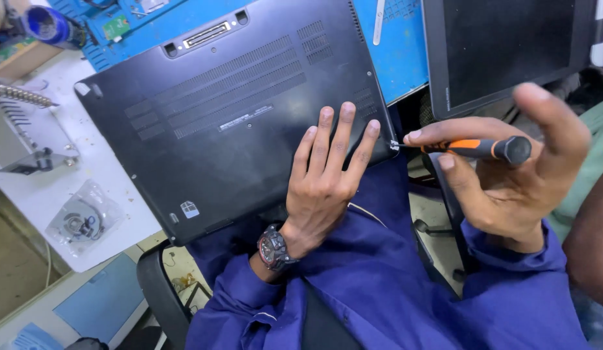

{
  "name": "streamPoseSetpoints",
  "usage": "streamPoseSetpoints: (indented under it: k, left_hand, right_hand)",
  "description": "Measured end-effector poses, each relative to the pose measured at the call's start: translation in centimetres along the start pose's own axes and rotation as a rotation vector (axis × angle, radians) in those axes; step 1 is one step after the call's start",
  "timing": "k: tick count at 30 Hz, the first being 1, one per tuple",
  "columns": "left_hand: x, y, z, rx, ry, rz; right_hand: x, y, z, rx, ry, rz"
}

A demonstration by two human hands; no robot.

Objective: A technician is disassembling a laptop on a repair bench by removing screws from the bottom casing using a screwdriver.

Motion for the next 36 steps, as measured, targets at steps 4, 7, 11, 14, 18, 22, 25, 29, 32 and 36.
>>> streamPoseSetpoints:
  k: [4,7,11,14,18,22,25,29,32,36]
  left_hand:
    - [-0.2,0.3,0.0,0.007,-0.004,-0.017]
    - [-0.2,0.6,0.2,-0.001,0.003,-0.030]
    - [-0.1,1.8,0.1,0.058,-0.013,-0.123]
    - [0.4,3.3,-0.6,0.182,-0.024,-0.218]
    - [1.6,6.7,-1.5,0.171,-0.098,-0.368]
    - [4.0,14.2,-2.8,0.204,-0.101,-0.186]
    - [3.4,18.4,-4.6,0.105,-0.082,0.066]
    - [-1.8,17.3,-8.1,0.072,-0.067,0.095]
    - [-6.8,14.3,-11.0,0.052,0.011,-0.068]
    - [-12.9,11.4,-14.1,0.041,0.203,-0.178]
  right_hand:
    - [0.1,-0.4,0.2,-0.086,-0.116,-0.052]
    - [-0.8,0.0,0.8,-0.182,-0.167,-0.064]
    - [-1.7,0.1,0.2,-0.012,-0.122,0.046]
    - [-1.8,0.4,-1.3,0.087,-0.121,0.090]
    - [-2.0,0.6,-2.9,0.065,-0.119,0.081]
    - [-2.3,0.6,-4.0,-0.149,0.004,0.038]
    - [-3.3,0.3,-3.6,-0.071,-0.020,0.029]
    - [-3.6,-0.3,-4.1,-0.061,-0.105,0.010]
    - [-3.2,-1.5,-4.7,-0.018,-0.078,0.012]
    - [-2.1,-4.2,-6.2,-0.032,-0.092,-0.057]
Point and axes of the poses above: each hand's wrist, its own x-axis towards the middle knuckle, its own y-axis out of the back of the hand, z = x × y, the point moved 2 cm from there along x, towards the middle knuckle, and after that the axes turned 5 degrees about x, right-handed, at the moved point
